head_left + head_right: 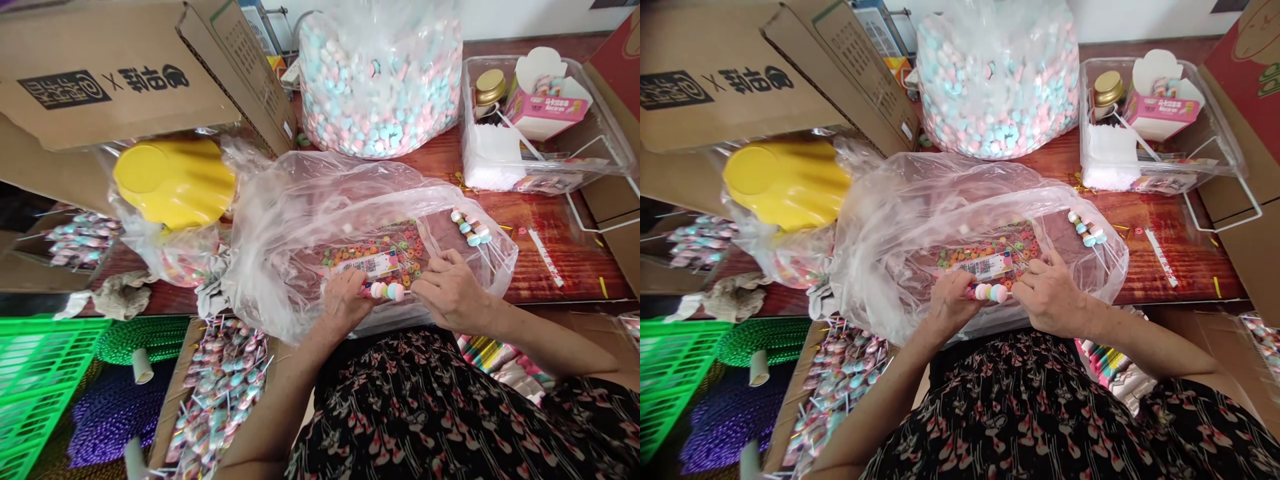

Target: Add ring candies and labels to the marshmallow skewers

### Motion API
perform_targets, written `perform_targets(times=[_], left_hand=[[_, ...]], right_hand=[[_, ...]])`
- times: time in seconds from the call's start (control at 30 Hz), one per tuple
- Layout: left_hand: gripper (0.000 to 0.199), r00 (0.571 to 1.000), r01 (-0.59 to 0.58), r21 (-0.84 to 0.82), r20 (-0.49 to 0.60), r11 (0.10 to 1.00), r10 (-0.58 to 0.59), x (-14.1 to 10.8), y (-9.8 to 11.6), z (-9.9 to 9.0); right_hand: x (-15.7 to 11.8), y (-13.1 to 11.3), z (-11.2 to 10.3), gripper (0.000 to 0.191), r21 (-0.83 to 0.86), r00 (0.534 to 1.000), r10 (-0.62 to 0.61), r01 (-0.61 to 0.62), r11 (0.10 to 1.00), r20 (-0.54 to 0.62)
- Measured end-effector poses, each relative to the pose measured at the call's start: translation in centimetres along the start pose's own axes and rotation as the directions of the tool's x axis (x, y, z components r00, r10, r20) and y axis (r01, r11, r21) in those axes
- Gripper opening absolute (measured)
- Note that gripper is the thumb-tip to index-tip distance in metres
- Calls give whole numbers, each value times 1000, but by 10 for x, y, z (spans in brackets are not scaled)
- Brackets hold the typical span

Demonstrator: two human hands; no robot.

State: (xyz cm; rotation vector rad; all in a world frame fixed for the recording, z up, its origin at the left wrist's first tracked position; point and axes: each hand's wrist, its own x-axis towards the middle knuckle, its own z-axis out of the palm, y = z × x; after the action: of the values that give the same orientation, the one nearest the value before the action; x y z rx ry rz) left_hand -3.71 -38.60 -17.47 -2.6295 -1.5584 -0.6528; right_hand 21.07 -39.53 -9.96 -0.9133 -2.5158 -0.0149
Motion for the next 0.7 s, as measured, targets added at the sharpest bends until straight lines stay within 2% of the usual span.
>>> perform_targets(times=[0.23,0.4,0.53,0.7], left_hand=[[29,1000,-1,-32,11,999,2,-1,7,2],[29,998,-2,-104,63,995,9,2,19,2],[38,981,110,-279,187,954,-59,3,23,1],[47,932,296,-484,336,823,-138,6,20,-7]], right_hand=[[-3,-1,3,17,-32,1000,3,-3,999,-8],[5,-3,10,18,-43,997,-59,56,997,-53],[12,2,22,20,-7,987,-136,136,991,-84],[12,12,33,21,50,981,-186,189,981,-49]])
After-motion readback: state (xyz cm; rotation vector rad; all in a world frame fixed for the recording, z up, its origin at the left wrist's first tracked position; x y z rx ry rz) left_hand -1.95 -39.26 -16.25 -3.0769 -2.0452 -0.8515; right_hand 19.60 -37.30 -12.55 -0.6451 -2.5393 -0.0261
